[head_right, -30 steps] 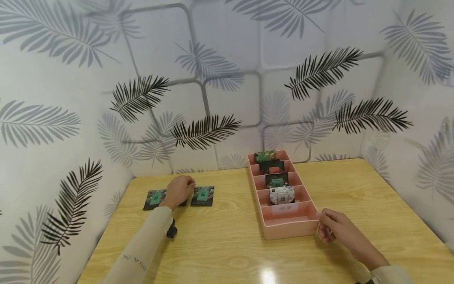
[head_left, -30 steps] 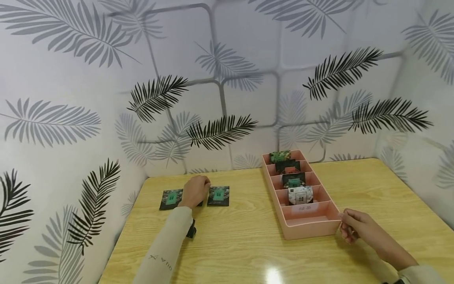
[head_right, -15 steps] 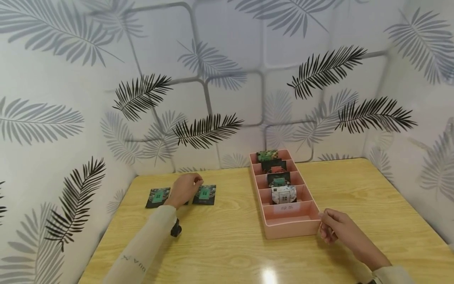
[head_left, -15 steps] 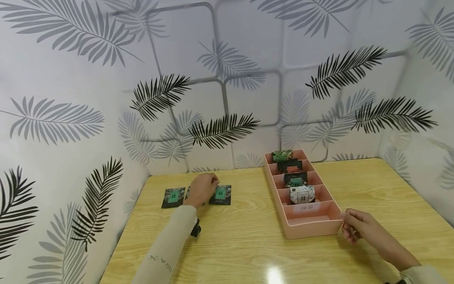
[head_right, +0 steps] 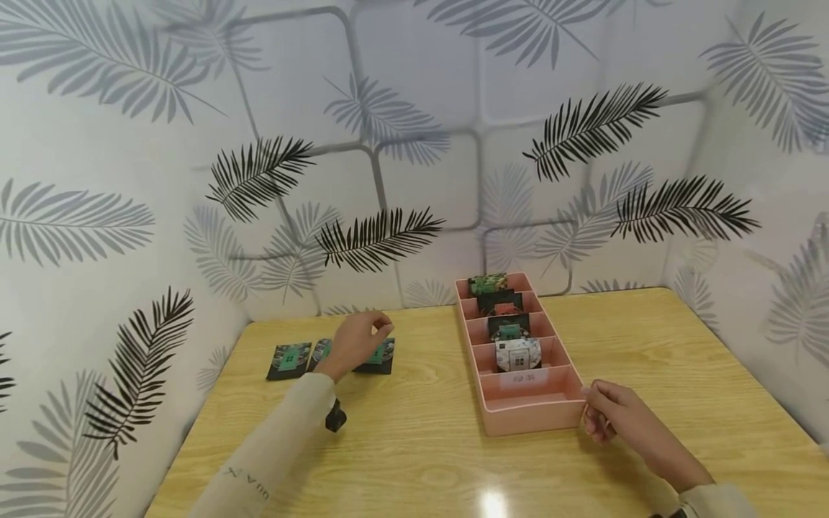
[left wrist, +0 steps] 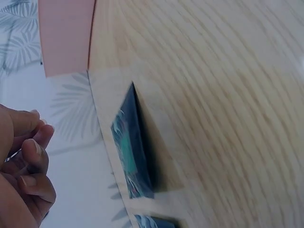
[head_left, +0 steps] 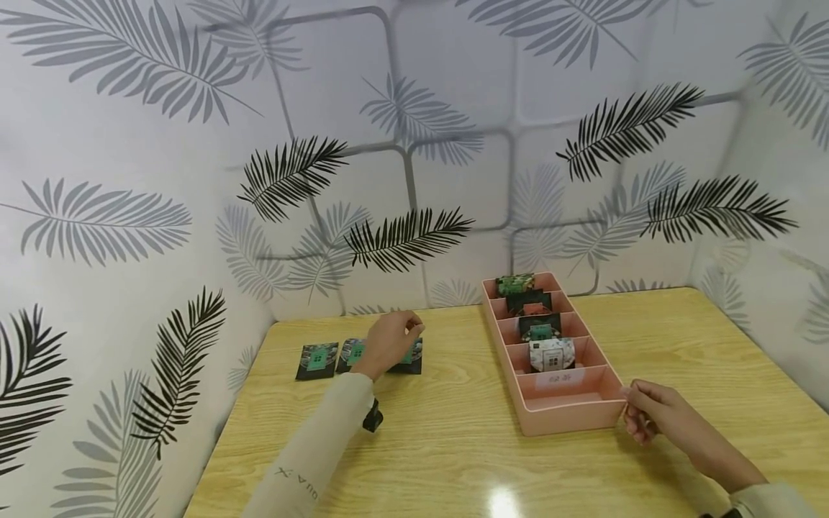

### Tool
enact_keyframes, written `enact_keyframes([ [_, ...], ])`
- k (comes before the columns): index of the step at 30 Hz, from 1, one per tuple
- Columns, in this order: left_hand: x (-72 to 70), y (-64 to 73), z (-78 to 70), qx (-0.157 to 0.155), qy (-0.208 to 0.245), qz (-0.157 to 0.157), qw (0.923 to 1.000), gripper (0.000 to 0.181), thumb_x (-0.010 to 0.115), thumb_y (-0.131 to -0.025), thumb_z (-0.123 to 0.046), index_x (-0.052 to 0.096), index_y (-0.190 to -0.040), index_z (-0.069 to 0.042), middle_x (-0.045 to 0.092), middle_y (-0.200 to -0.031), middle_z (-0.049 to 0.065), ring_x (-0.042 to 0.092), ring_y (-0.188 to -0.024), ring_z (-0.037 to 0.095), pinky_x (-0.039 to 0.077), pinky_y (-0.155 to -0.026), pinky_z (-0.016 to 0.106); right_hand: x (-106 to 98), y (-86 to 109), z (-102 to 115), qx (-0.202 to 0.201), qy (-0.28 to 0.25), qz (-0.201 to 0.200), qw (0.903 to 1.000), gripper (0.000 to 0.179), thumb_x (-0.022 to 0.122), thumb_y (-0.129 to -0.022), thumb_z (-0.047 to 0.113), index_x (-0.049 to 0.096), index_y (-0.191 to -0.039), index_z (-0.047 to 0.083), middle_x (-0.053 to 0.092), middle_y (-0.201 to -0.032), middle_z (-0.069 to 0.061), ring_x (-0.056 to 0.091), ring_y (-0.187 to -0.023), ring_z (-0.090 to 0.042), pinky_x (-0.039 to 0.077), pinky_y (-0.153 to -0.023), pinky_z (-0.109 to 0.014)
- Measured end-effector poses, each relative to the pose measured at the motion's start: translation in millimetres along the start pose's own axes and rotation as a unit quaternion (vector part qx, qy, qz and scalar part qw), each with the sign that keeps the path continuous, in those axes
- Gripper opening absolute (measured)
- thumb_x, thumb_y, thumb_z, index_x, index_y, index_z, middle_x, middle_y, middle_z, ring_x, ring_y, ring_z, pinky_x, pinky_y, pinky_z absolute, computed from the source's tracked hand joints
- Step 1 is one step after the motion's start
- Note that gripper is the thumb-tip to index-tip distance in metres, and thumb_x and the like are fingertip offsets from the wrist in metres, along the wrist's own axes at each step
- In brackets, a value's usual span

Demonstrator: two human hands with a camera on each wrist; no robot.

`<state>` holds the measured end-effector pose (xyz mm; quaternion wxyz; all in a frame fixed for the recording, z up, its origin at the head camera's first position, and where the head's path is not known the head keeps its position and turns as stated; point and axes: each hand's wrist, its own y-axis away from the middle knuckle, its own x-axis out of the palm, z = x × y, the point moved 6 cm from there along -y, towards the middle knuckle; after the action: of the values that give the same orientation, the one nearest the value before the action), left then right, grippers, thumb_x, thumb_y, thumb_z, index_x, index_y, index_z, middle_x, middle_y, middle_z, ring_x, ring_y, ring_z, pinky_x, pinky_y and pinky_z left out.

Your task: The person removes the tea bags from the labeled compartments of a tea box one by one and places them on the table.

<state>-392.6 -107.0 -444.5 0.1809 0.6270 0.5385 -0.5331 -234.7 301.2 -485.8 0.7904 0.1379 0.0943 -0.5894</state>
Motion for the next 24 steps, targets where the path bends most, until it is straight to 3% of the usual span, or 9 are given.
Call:
enact_keyframes([
  [17, 1.3, -7.5, -66.8, 0.049, 0.060, 0.014, 0.9969, 0.018, 0.058, -0.096, -0.032, 0.069, -0.101, -0.020, 0.066, -0.091, -0.009, 0.061, -0.081, 0.006, 0.050, -0.074, 0.030, 0.4, -1.8, -0.9, -0.003, -0.004, 0.006, 1.0000, 0.047, 0.035, -0.105, 0.036, 0.046, -0.087, -0.007, 0.059, -0.074, -0.013, 0.057, -0.058, -0.021, 0.051, -0.056, -0.039],
  [24, 5.1, -13.6, -88.8, 0.078, 0.086, 0.017, 0.9931, 0.017, 0.058, -0.096, -0.033, 0.070, -0.100, -0.021, 0.065, -0.089, -0.012, 0.059, -0.080, 0.003, 0.049, -0.073, 0.027, -0.2, -2.1, -0.9, 0.001, -0.003, 0.003, 1.0000, 0.048, 0.035, -0.105, 0.037, 0.046, -0.087, -0.007, 0.059, -0.073, -0.013, 0.055, -0.057, -0.022, 0.049, -0.053, -0.037],
])
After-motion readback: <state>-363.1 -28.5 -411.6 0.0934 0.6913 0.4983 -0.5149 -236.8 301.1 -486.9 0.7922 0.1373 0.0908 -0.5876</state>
